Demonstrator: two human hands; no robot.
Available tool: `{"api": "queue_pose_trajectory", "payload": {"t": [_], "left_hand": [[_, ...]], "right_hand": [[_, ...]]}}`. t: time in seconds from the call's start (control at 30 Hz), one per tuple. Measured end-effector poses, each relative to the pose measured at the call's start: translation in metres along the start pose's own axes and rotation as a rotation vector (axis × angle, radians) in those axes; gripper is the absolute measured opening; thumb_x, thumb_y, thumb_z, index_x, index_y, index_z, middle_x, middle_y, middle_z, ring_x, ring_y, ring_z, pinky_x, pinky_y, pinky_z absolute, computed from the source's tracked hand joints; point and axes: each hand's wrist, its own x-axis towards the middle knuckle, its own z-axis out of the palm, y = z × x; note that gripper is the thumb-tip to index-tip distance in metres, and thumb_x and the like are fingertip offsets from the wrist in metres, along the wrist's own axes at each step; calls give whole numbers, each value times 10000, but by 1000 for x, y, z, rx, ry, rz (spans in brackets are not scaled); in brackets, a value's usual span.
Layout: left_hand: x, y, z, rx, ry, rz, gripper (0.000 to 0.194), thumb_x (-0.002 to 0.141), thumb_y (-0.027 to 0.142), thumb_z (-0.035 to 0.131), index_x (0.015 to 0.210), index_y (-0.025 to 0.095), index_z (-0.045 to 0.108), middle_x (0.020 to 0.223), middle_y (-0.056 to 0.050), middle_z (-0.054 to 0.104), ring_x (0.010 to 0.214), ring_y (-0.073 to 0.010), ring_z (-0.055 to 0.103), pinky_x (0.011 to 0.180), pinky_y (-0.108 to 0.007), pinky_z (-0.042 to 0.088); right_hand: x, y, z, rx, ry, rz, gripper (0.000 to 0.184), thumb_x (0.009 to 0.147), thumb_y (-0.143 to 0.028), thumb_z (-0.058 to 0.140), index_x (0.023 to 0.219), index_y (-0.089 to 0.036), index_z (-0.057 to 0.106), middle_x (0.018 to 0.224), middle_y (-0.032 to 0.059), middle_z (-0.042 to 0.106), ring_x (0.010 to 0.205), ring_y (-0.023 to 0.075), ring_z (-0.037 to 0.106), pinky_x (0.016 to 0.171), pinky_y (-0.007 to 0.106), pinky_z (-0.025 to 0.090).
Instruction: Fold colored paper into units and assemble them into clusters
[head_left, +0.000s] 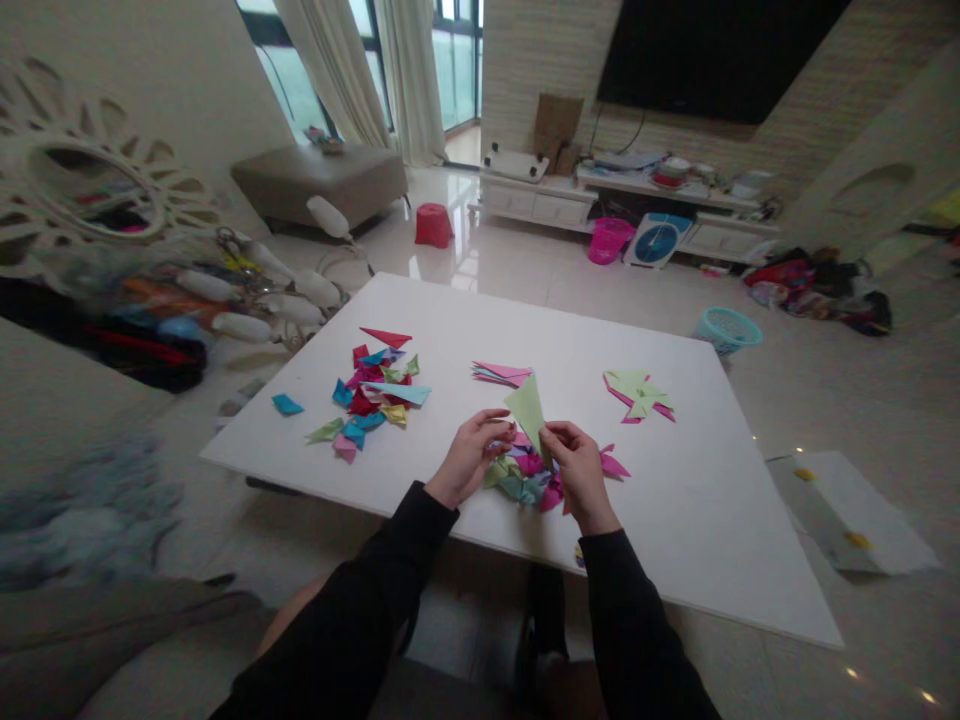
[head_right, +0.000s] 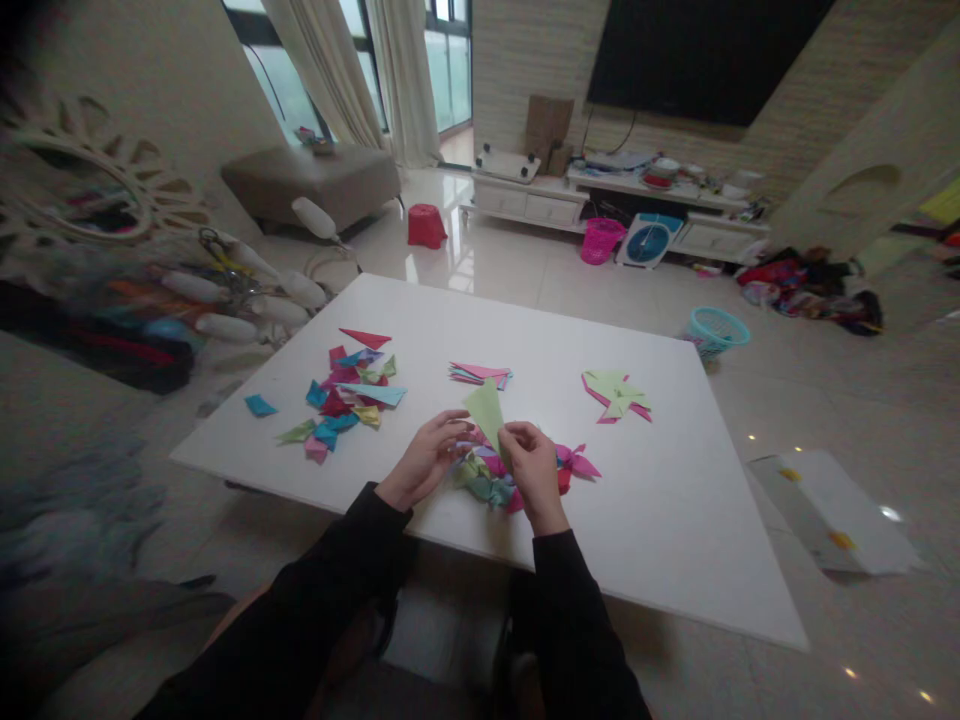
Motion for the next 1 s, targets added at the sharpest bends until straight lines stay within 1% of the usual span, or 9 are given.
{"api": "queue_pose_trajectory", "payload": {"t": [0.07, 0.13, 0.23, 0.37, 0.47, 0.63, 0.8, 0.9, 1.0], "left_hand": [[-5, -6, 7, 41, -81, -72, 340, 691, 276, 862, 958, 155, 691, 995, -74, 701, 885, -166, 687, 762, -269, 531], [-8, -12, 11, 87, -151, -123, 365, 687, 306, 875, 946, 138, 681, 1047, -87, 688, 932, -181, 680, 785, -287, 542], [-11, -18, 14, 151, -187, -109, 407, 686, 356, 882, 957, 137, 671, 1054, -85, 678, 908, -173, 673, 774, -291, 548], [-9, -18, 12, 221, -141, 29, 414, 692, 397, 868, 934, 130, 665, 890, -41, 669, 743, -132, 653, 706, -272, 540], [-7, -13, 9, 219, -106, 81, 399, 694, 405, 858, 906, 124, 669, 817, -27, 666, 702, -121, 641, 679, -254, 529], [-8, -9, 7, 192, -77, 112, 387, 671, 417, 866, 834, 121, 677, 745, -18, 665, 666, -107, 626, 648, -228, 499], [-8, -10, 7, 181, -73, 109, 378, 654, 428, 876, 769, 115, 698, 697, -17, 660, 632, -101, 605, 651, -235, 496], [-8, -9, 8, 140, -74, 91, 379, 666, 444, 868, 767, 115, 708, 690, -17, 658, 636, -99, 601, 638, -225, 489], [-9, -8, 9, 85, -90, 66, 394, 663, 447, 875, 800, 117, 711, 732, -30, 680, 666, -108, 623, 643, -222, 493]], "right_hand": [[2, 0, 1, 136, 54, 24, 384, 600, -453, 887, 802, -203, 678, 673, -13, 681, 584, 122, 586, 562, 247, 442], [2, -1, 4, 250, 71, 55, 409, 557, -422, 917, 794, -212, 658, 663, -26, 675, 569, 112, 585, 556, 238, 441], [-1, -1, 7, 296, 70, 80, 393, 560, -389, 923, 774, -213, 645, 648, -34, 665, 542, 96, 561, 535, 224, 414], [-7, 0, 9, 248, 50, 77, 365, 561, -366, 921, 750, -202, 656, 657, -40, 651, 563, 86, 539, 545, 217, 386], [-12, 0, 9, 217, 31, 63, 346, 572, -363, 914, 750, -198, 666, 686, -44, 641, 605, 92, 544, 565, 223, 382], [-19, 0, 8, 154, -5, 24, 317, 588, -366, 903, 727, -199, 672, 659, -53, 609, 599, 96, 499, 574, 241, 368], [-20, 2, 7, 109, 3, 3, 294, 604, -369, 892, 728, -201, 684, 658, -49, 612, 598, 102, 493, 579, 249, 376], [-18, 3, 8, 118, 15, 3, 299, 604, -380, 894, 723, -199, 689, 651, -48, 613, 590, 97, 498, 565, 240, 382], [-16, 3, 10, 168, 25, 33, 341, 597, -412, 904, 757, -201, 690, 662, -42, 635, 583, 101, 531, 546, 233, 409]]}}
